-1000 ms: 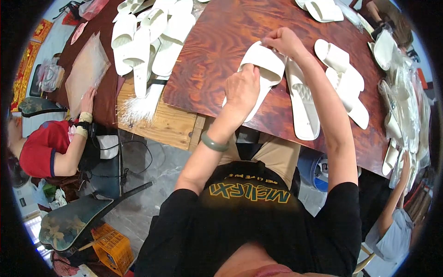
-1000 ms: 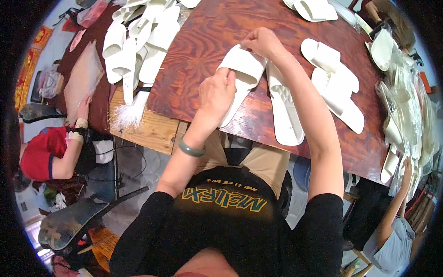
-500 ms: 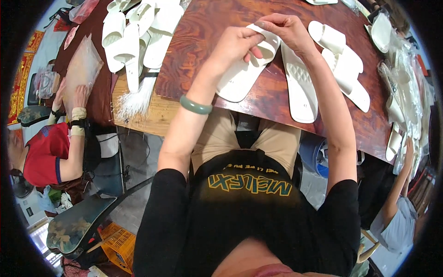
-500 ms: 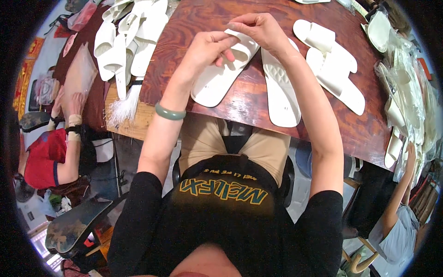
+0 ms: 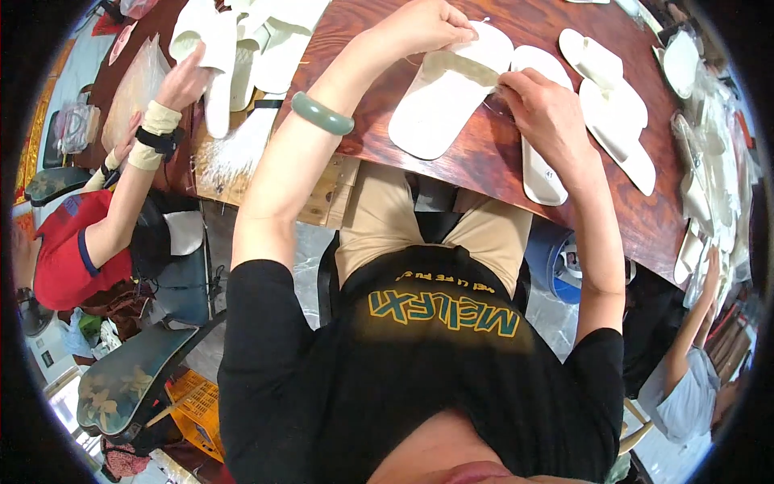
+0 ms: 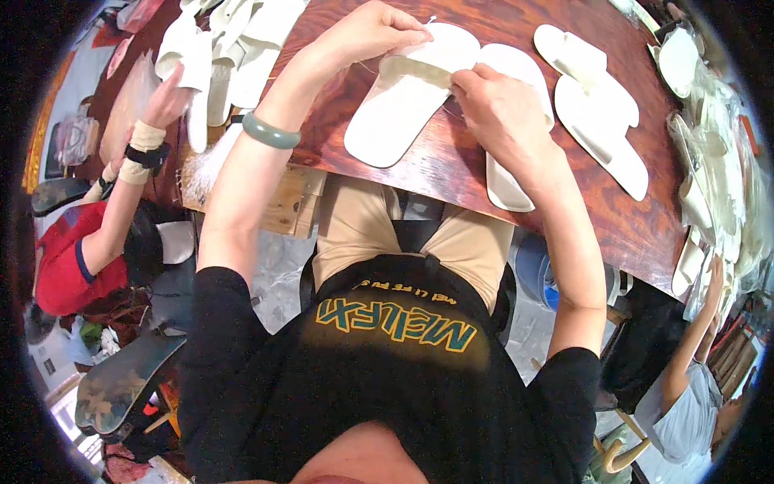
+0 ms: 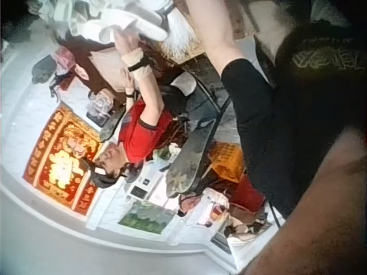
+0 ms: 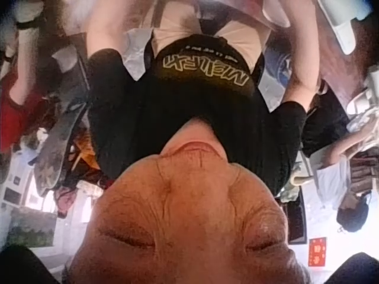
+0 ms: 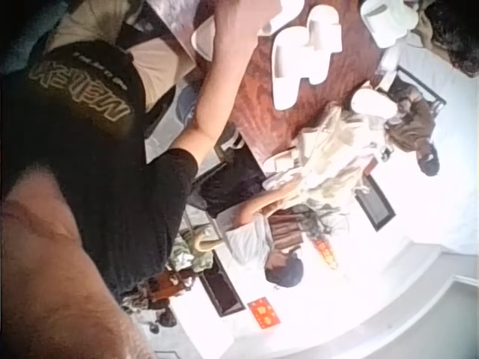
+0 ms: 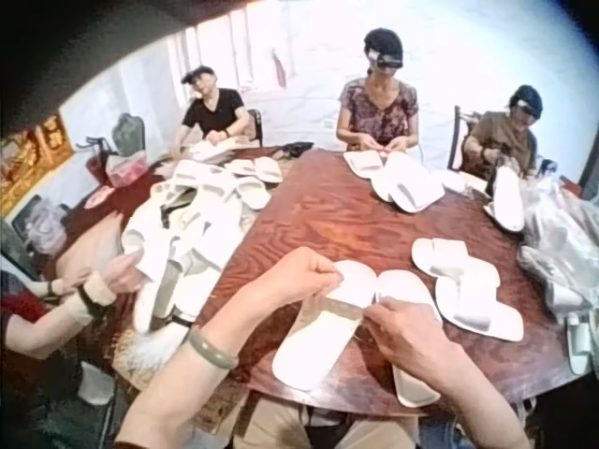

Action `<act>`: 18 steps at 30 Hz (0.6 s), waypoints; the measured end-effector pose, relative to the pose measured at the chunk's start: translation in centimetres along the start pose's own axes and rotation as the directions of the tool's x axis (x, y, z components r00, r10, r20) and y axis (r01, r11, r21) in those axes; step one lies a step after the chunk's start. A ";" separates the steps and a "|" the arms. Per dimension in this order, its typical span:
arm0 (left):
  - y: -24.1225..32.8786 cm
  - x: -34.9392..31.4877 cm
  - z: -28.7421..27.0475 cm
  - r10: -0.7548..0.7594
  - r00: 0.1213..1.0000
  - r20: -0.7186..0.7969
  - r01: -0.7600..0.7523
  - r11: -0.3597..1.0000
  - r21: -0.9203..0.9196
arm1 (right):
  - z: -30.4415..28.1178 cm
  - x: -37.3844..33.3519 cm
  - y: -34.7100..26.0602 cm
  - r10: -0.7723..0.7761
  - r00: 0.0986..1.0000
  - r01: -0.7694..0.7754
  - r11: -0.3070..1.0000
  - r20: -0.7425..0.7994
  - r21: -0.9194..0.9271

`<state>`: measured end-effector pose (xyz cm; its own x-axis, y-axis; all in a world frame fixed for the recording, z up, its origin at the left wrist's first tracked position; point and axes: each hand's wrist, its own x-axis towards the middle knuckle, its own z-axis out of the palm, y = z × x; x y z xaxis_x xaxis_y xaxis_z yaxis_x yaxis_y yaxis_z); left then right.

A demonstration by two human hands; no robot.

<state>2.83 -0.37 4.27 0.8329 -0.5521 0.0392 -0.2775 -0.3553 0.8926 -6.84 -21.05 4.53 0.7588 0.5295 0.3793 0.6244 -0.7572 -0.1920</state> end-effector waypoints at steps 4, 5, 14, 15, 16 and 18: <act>-0.5 1.2 -0.8 -0.019 1.000 -0.001 0.019 0.997 0.070 | 1.0 0.2 -0.8 0.016 0.998 -0.011 0.996 0.053 -0.092; -0.7 1.5 -0.8 0.002 1.000 -0.013 -0.001 0.998 0.062 | 1.8 0.6 -1.3 0.001 0.996 0.009 0.992 0.085 -0.124; -2.9 2.6 -1.2 0.038 0.998 0.046 -0.036 0.998 -0.047 | 4.6 2.5 -3.3 -0.022 0.986 0.063 0.967 0.163 -0.248; -3.2 2.7 -1.2 0.030 0.997 0.065 -0.026 0.997 -0.071 | 4.1 1.5 -3.2 -0.060 0.988 0.086 0.979 0.143 -0.186; -3.5 2.7 -1.3 0.039 0.999 0.030 -0.037 0.997 -0.070 | 3.6 0.5 -3.2 -0.112 0.989 0.124 0.985 0.100 -0.119; -4.0 2.8 -1.3 0.060 0.998 -0.029 -0.062 0.996 -0.066 | 2.9 -1.4 -3.2 -0.144 0.987 0.146 0.989 0.067 -0.027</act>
<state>6.83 0.48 1.41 0.8284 -0.5500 0.1056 -0.2963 -0.2703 0.9160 -9.39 -18.25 2.02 0.6713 0.6576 0.3419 0.7235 -0.6816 -0.1094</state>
